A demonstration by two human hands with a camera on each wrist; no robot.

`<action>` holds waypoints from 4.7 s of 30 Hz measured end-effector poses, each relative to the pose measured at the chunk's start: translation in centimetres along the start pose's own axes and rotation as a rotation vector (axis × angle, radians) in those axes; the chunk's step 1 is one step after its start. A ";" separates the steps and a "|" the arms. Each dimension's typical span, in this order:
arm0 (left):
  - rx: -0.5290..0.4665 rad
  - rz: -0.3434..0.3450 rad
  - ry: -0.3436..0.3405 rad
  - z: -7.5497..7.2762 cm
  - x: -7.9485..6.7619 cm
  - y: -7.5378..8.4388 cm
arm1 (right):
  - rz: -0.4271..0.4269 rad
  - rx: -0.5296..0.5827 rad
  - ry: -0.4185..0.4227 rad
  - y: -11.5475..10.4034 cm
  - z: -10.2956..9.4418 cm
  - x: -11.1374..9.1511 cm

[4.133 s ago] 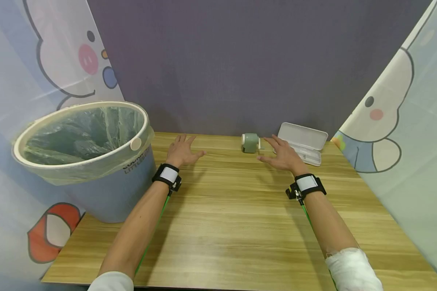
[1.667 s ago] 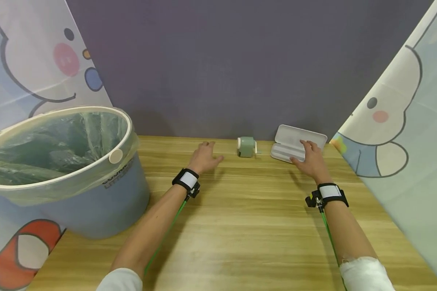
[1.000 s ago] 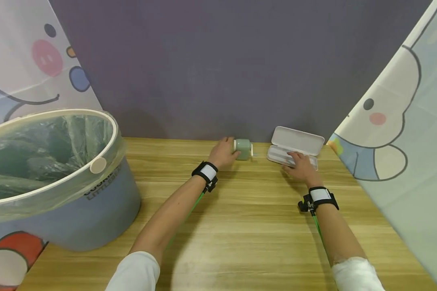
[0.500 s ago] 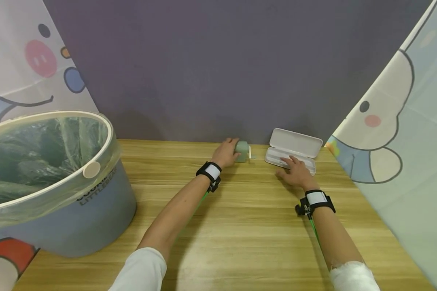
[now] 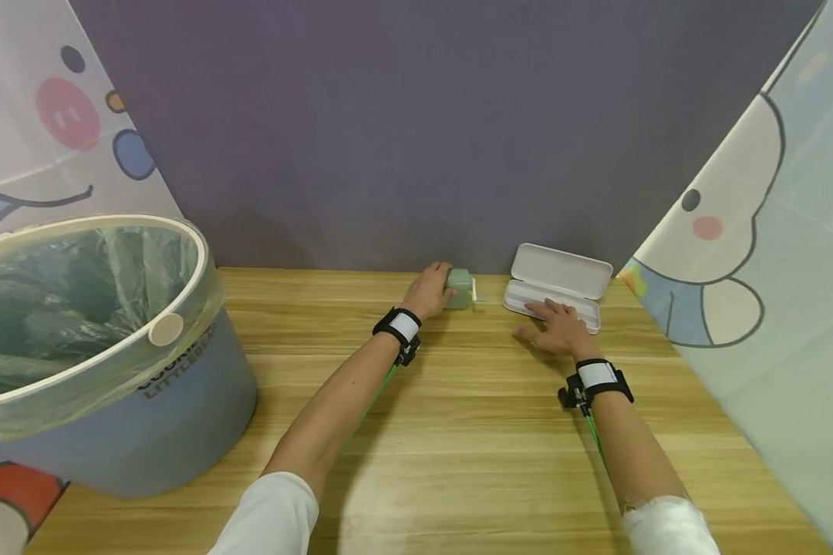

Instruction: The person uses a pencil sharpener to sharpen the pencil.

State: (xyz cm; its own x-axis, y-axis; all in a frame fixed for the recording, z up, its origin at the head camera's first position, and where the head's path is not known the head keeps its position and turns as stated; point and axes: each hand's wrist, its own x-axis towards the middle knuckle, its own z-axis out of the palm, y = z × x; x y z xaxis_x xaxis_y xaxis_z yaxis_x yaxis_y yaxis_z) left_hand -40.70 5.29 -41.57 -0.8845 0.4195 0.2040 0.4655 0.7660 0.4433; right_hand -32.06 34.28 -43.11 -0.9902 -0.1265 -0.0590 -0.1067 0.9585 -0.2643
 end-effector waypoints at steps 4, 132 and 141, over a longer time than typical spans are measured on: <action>0.000 -0.013 -0.004 -0.1 -0.2 0.2 | 0.008 0.011 -0.012 -0.4 0.1 -0.1; -0.355 0.186 0.082 -7.9 -21.0 0.9 | -0.626 0.609 -0.024 -18.0 1.7 -5.8; -0.326 0.113 0.037 -9.1 -20.8 -0.9 | -0.606 0.647 -0.038 -17.9 1.8 -6.0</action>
State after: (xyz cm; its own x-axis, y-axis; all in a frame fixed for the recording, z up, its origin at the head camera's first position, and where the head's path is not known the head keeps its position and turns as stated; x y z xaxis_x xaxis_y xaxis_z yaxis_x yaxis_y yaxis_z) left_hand -22.97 -8.60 -38.30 -0.8314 0.4702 0.2962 0.5316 0.5176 0.6704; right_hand -24.01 17.39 -39.73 -0.7748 -0.5854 0.2388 -0.5288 0.3932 -0.7521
